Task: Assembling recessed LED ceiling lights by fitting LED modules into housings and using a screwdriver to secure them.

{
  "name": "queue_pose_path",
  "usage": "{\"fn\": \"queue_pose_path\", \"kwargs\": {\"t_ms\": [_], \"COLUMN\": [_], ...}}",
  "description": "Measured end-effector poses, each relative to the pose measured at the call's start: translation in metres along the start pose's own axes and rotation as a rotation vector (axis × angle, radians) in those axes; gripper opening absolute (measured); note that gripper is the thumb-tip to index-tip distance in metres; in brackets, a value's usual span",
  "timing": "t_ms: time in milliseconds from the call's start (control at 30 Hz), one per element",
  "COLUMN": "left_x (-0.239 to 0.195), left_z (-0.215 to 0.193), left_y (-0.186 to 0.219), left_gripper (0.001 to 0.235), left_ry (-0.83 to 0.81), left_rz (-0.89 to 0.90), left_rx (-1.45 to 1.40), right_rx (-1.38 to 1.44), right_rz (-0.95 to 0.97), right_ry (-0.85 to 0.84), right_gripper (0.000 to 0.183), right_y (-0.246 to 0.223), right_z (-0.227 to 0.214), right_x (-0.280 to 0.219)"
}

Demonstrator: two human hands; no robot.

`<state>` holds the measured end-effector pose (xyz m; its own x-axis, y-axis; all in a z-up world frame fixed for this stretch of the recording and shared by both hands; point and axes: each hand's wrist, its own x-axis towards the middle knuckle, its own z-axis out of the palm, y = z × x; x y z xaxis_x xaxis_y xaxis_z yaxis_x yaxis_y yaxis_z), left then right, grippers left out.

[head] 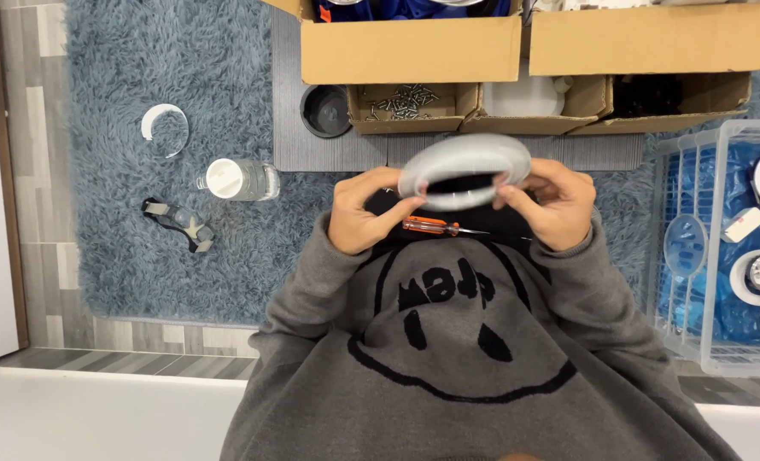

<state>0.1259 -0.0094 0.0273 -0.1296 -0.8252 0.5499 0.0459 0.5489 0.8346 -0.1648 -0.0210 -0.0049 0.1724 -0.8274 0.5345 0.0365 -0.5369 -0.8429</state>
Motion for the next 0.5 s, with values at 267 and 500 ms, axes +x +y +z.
{"fn": "queue_pose_path", "kwargs": {"t_ms": [267,500], "left_x": [0.018,0.038], "left_z": [-0.007,-0.023], "left_y": [0.014,0.007], "left_gripper": [0.016,0.018], "left_ry": [-0.079,-0.114], "left_rz": [0.118,0.219], "left_rx": [0.054,0.171], "right_rx": [-0.018,0.03], "right_rz": [-0.024,0.063], "right_ry": [0.048,-0.019], "right_gripper": [0.024,0.039], "right_y": [0.003,0.007], "right_z": [0.001,-0.003], "right_x": [-0.005,-0.007]}}
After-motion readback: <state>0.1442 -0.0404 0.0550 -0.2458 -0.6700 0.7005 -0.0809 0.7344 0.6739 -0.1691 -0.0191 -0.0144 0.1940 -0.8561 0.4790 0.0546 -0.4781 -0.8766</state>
